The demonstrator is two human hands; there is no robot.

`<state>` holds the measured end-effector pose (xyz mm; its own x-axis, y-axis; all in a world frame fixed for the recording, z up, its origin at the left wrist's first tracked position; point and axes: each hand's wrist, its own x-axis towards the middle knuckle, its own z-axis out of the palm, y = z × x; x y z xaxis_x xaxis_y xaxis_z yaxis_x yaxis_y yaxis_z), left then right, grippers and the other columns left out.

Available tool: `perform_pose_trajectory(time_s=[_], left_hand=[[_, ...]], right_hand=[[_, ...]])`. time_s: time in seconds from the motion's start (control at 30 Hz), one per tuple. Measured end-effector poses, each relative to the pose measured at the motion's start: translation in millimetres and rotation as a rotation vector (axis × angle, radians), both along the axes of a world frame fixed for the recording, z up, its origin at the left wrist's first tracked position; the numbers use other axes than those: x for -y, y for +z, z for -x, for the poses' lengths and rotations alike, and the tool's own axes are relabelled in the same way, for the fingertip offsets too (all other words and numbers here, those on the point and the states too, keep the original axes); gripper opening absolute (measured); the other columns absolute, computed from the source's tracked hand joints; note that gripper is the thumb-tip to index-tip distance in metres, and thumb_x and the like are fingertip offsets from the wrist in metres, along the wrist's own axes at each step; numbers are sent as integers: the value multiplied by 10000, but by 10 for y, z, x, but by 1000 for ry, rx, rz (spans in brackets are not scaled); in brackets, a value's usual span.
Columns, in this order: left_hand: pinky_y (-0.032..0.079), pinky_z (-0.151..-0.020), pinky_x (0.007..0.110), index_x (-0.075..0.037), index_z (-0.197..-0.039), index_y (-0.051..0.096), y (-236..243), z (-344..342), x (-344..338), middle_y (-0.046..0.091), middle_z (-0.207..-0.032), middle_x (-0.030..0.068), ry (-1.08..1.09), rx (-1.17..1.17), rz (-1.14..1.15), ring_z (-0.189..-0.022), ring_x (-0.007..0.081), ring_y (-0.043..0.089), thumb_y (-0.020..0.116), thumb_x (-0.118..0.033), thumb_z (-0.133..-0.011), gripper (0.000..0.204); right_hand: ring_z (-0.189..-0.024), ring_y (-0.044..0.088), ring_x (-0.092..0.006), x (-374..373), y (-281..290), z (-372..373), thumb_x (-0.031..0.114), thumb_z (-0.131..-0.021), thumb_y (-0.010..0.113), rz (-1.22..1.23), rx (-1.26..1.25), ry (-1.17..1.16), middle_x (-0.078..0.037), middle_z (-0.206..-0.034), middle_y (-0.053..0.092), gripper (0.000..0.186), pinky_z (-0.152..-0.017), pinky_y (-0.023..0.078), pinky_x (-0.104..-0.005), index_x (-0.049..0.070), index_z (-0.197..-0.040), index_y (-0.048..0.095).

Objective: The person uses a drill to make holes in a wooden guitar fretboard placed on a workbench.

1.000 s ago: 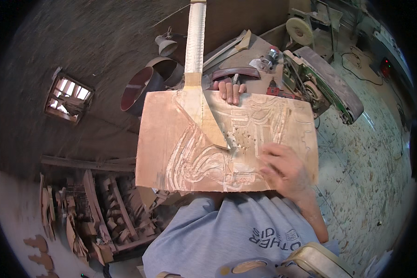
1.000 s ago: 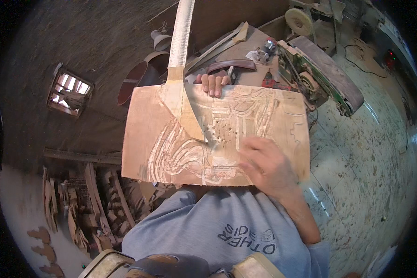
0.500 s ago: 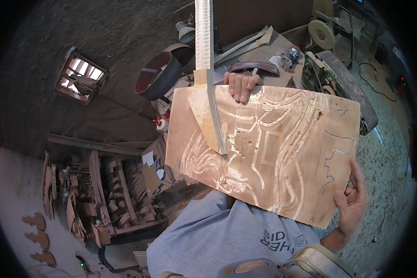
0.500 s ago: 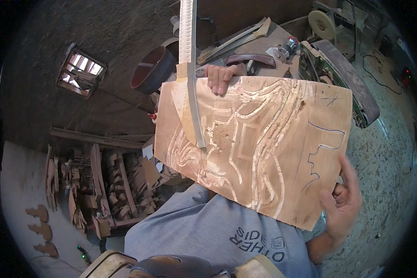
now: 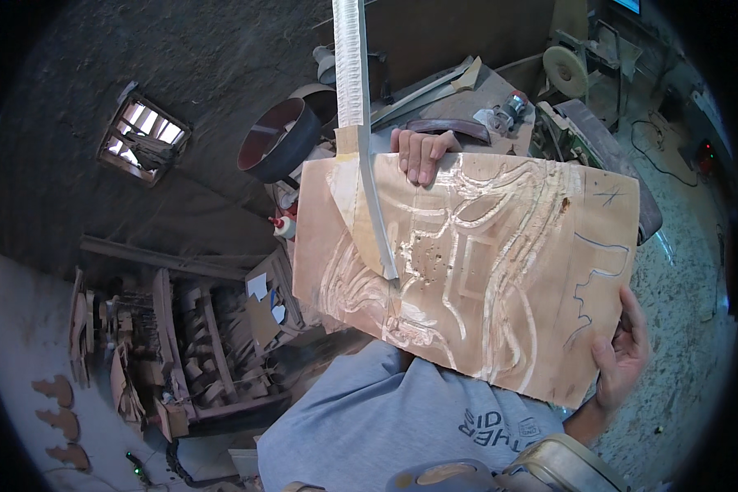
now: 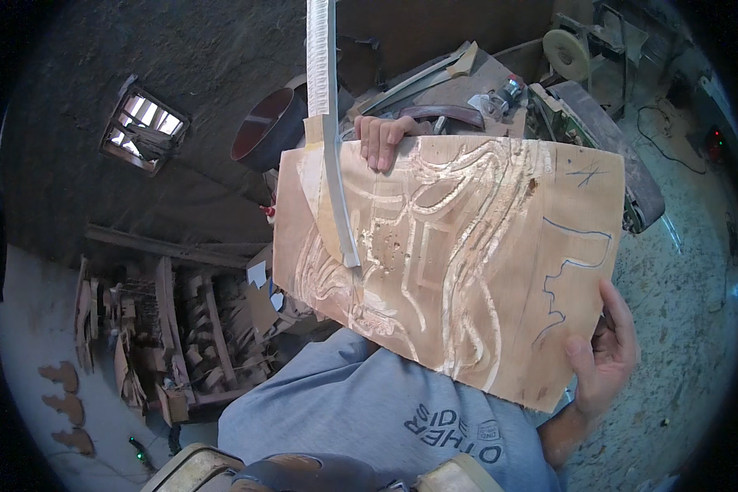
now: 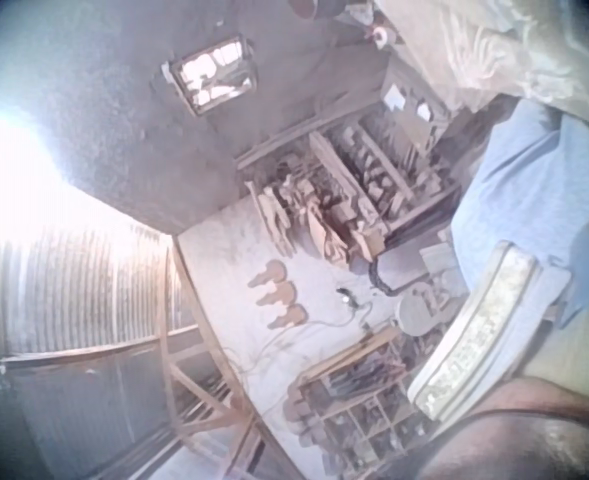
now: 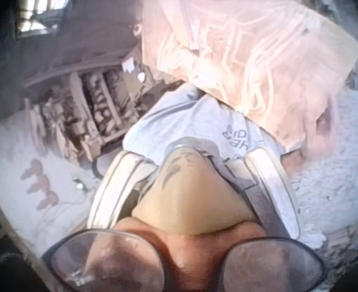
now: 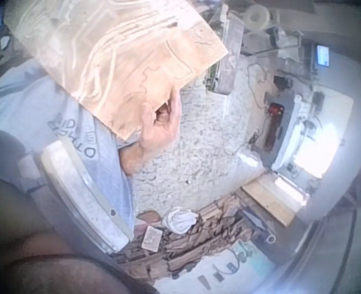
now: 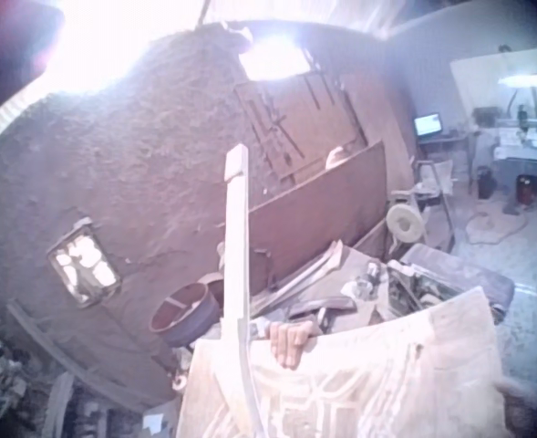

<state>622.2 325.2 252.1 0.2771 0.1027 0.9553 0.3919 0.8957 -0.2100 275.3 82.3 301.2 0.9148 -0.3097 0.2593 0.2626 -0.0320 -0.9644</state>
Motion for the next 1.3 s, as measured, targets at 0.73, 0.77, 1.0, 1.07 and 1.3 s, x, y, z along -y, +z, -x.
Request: perform_pose_trajectory(time_s=[0.73, 0.77, 1.0, 1.07, 1.3], left_hand=[[484, -791, 421, -24, -954, 703, -716, -71, -593, 722, -840, 104, 416, -151, -775, -728, 274, 680, 350, -325, -1080, 481], [493, -760, 414, -13, -969, 709, -743, -5, -591, 729, -852, 105, 574, -303, -839, -727, 268, 682, 378, -334, -1073, 473], [521, -737, 521, 101, -880, 715, -164, 497, -313, 725, -835, 286, 2042, -725, -1666, -749, 387, 720, 441, -389, -1045, 585], [517, -786, 588, 52, -761, 744, -250, 583, -149, 665, -799, 354, 2070, -775, -1878, -813, 529, 692, 406, -424, -1043, 648], [554, -732, 570, -1, -803, 784, -780, 847, 245, 691, -756, 302, 2162, -511, -2205, -737, 493, 706, 443, -502, -1038, 650]], right_hand=[[-1227, 634, -276, -272, -1240, -685, 442, -1025, 617, 274, -420, 279, -128, -1391, 626, 590, -1006, 523, -395, 54, -1466, 561], [-1234, 631, -283, -273, -1123, -696, 531, -1015, 596, 124, -420, 336, -133, -1398, 619, 673, -1014, 519, -401, 50, -1482, 540], [-1316, 581, -283, -169, -1018, -580, 755, -890, 622, -513, -7, 534, -153, -1493, 536, 1059, -1041, 515, -455, -1, -1579, 345], [-1322, 590, -304, -89, -1279, -532, 566, -933, 716, -449, 15, 414, -157, -1481, 560, 881, -1012, 553, -488, -2, -1531, 407], [-1117, 713, -321, -163, -2409, -427, 295, -1050, 638, -685, -436, 155, -214, -1379, 622, 544, -856, 641, -451, 1, -1472, 462]])
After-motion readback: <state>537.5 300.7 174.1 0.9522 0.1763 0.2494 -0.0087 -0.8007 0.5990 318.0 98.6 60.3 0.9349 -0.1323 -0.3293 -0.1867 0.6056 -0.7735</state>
